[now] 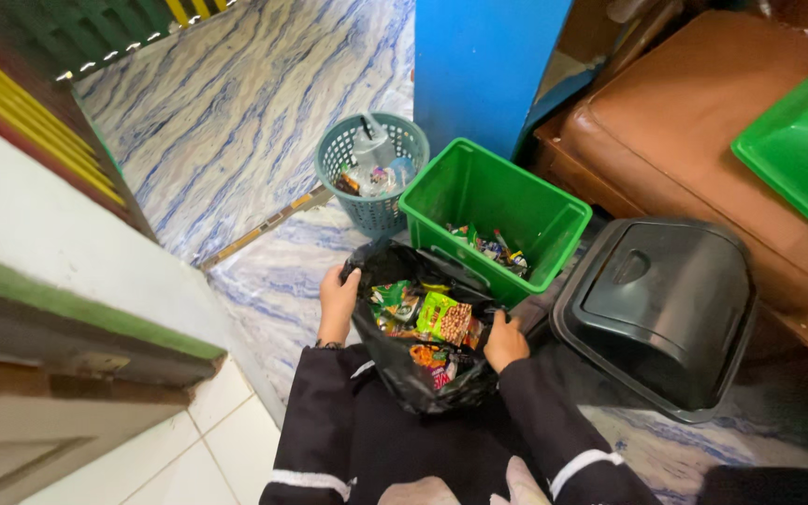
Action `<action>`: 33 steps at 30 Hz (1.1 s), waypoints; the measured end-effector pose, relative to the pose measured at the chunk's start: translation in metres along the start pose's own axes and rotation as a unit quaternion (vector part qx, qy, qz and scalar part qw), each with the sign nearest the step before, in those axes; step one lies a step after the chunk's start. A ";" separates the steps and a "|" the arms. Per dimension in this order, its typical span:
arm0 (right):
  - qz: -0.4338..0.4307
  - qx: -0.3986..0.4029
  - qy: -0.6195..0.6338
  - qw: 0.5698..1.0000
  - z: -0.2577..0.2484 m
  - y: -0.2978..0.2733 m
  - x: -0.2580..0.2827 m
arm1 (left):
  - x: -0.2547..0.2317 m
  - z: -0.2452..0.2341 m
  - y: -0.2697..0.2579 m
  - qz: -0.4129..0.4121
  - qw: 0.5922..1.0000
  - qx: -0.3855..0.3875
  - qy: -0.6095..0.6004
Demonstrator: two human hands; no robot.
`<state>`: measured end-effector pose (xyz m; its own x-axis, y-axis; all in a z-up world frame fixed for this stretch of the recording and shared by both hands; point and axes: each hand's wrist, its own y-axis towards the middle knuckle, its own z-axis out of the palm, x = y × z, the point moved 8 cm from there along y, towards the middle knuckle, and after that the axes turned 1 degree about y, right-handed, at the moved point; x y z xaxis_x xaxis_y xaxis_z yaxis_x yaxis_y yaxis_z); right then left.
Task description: The person empties the contents of a green plastic bin and a black plastic bin into a large black trash bag. They use their hands to transfer various items, including snack wrappers and plastic bottles, from the bins into the bag. The person then places the empty bins back on the floor.
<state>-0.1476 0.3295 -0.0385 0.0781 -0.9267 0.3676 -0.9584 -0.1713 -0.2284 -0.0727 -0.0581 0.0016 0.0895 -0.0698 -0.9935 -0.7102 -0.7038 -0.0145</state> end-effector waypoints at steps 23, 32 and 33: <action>0.167 0.015 0.504 0.847 0.058 0.014 -0.077 | -0.048 0.045 0.021 0.000 0.947 0.084 -0.311; 0.086 -0.145 0.700 0.694 -0.001 0.045 -0.040 | -0.070 0.064 0.019 0.013 0.948 0.119 -0.294; 0.060 -0.159 0.734 0.658 -0.006 0.051 -0.038 | -0.070 0.067 0.018 0.009 0.947 0.123 -0.298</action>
<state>-0.2011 0.3580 -0.0592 -0.1293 0.4333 0.8920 -0.9609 0.1674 -0.2206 -0.1383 -0.0186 0.0631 -0.2820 0.3818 -0.8802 -0.8554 -0.5155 0.0505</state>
